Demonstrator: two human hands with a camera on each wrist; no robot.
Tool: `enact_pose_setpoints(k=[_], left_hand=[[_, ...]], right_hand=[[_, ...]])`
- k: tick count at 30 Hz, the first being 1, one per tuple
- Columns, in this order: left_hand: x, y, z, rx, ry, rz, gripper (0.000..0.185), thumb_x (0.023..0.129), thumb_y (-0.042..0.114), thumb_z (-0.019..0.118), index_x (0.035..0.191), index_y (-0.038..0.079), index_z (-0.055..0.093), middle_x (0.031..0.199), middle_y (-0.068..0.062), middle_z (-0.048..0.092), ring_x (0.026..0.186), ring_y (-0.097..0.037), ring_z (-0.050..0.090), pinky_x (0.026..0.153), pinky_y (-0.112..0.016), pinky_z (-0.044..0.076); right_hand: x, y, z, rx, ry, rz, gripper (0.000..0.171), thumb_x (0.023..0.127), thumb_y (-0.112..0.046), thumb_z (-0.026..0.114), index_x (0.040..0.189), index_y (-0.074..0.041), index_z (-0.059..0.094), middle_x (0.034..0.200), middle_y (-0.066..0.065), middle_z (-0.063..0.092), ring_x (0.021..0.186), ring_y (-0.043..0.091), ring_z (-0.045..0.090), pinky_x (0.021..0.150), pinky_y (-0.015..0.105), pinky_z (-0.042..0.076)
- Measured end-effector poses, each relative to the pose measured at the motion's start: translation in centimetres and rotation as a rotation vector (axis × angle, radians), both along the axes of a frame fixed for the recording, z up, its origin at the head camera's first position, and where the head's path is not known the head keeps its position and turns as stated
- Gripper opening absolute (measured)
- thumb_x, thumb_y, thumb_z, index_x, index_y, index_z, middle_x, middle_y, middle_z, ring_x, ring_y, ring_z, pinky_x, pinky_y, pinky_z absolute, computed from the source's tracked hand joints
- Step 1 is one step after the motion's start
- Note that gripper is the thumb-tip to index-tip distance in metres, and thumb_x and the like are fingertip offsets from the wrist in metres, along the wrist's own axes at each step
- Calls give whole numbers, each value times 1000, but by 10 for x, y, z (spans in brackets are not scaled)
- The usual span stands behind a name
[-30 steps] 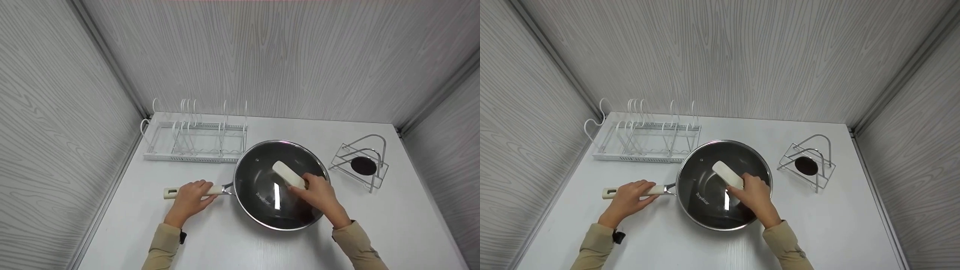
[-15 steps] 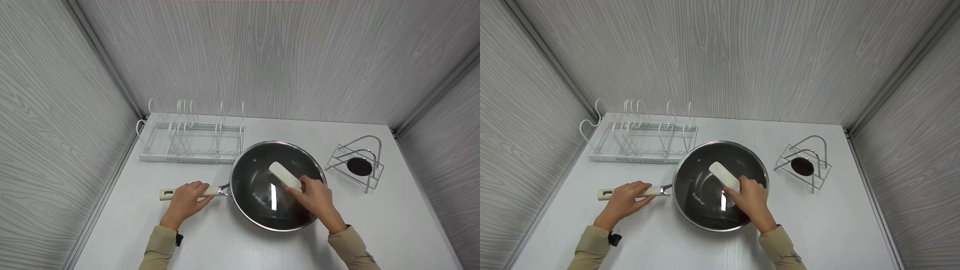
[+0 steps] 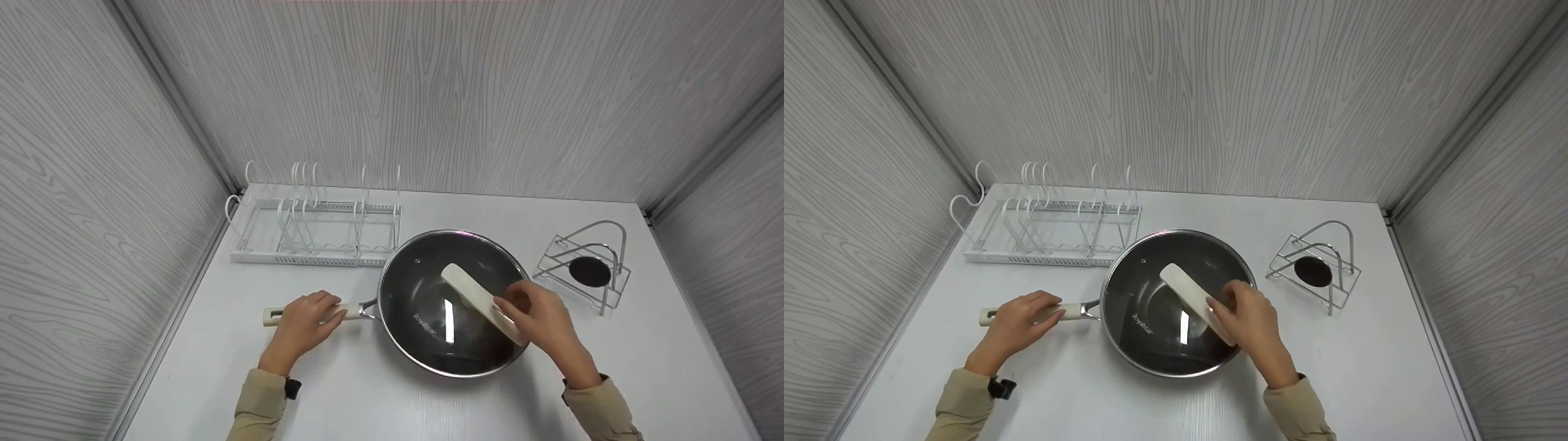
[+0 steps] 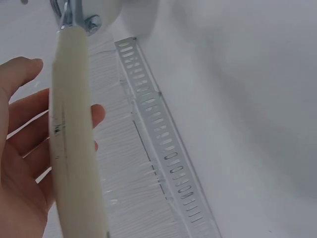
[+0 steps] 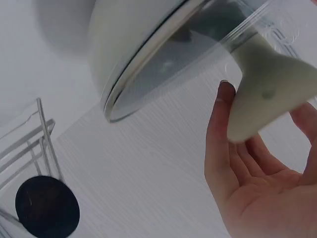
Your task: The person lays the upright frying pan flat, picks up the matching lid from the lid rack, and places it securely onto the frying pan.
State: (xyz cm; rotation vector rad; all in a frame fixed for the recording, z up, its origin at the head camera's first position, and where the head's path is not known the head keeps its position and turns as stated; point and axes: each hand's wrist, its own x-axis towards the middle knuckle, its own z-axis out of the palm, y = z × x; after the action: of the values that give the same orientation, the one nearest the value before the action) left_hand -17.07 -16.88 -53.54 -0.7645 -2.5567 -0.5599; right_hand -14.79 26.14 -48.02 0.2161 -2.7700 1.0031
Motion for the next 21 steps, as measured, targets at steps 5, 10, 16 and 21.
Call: enact_pose_setpoints(k=[5, 10, 16, 21], left_hand=[[4, 5, 20, 27, 31, 31, 17, 84, 19, 79, 94, 7, 73, 87, -6, 71, 75, -23, 69, 63, -39, 57], [10, 13, 40, 27, 130, 83, 18, 82, 18, 80, 93, 6, 73, 87, -7, 71, 75, -26, 68, 61, -39, 57], [14, 21, 55, 41, 250, 152, 19, 80, 13, 79, 92, 1, 71, 89, -11, 69, 81, -29, 68, 69, -45, 57], [18, 24, 59, 16, 313, 181, 22, 80, 13, 78, 95, -1, 69, 91, -14, 69, 87, -33, 67, 75, -48, 56]], right_hand=[[9, 24, 9, -8, 235, 14, 19, 84, -12, 80, 97, -5, 70, 90, 2, 69, 77, 18, 68, 67, 35, 55], [19, 44, 16, 49, 429, -17, 25, 81, -4, 79, 103, -2, 68, 97, 8, 69, 82, 23, 67, 73, 30, 49], [25, 65, 19, 86, 688, -73, 27, 84, -12, 70, 106, 3, 68, 96, 16, 68, 85, 35, 64, 75, 39, 44], [28, 77, 15, 48, 769, -107, 36, 89, -23, 62, 108, 7, 67, 99, 22, 68, 90, 39, 63, 88, 21, 39]])
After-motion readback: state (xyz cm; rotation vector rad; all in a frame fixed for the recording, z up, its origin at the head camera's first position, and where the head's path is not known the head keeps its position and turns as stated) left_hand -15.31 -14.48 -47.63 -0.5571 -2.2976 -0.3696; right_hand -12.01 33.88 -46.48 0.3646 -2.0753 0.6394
